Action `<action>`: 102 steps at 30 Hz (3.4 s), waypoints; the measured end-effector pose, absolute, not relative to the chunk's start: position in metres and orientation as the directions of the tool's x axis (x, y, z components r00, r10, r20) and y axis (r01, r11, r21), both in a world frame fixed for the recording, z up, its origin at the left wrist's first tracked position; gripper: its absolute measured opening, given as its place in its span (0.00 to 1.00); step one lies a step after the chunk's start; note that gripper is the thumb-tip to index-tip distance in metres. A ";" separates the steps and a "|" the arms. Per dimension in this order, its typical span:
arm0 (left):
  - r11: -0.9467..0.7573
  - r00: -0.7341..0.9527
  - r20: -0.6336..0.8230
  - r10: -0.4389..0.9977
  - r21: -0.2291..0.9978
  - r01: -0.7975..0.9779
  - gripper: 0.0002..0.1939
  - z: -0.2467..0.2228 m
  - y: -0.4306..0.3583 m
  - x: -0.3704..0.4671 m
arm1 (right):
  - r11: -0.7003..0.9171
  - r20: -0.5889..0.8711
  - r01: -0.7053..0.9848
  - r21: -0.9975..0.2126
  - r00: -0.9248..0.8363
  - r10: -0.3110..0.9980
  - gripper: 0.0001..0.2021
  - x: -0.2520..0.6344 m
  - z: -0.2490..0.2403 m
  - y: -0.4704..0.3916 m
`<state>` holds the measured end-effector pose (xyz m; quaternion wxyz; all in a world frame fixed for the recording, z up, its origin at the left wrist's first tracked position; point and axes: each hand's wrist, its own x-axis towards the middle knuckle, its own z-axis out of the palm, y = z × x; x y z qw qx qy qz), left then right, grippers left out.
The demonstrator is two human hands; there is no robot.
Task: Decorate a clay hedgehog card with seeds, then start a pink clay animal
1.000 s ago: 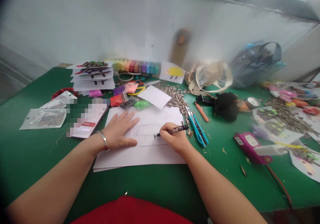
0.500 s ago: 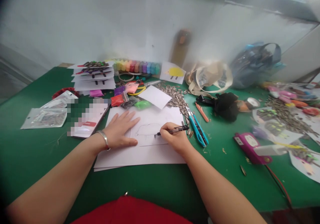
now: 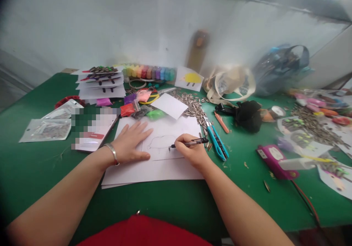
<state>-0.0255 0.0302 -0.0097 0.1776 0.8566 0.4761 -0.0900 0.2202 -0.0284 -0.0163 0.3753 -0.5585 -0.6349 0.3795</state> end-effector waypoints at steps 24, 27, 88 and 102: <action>-0.473 0.525 -0.329 0.785 0.228 0.851 0.48 0.000 0.026 -0.022 | 0.245 0.100 0.641 -0.727 -0.255 0.962 0.07 0.196 -0.013 -0.031; -0.473 0.523 -0.329 0.787 0.223 0.852 0.49 0.000 0.026 -0.022 | 0.237 0.100 0.645 -0.727 -0.242 0.965 0.07 0.196 -0.014 -0.031; -0.477 0.534 -0.318 0.783 0.244 0.844 0.50 -0.009 0.029 -0.026 | 0.209 0.080 0.631 -0.747 -0.226 0.971 0.06 0.198 -0.014 -0.031; -0.483 0.536 -0.329 0.778 0.232 0.844 0.50 -0.008 0.029 -0.025 | 0.206 0.083 0.628 -0.750 -0.219 0.972 0.06 0.198 -0.014 -0.031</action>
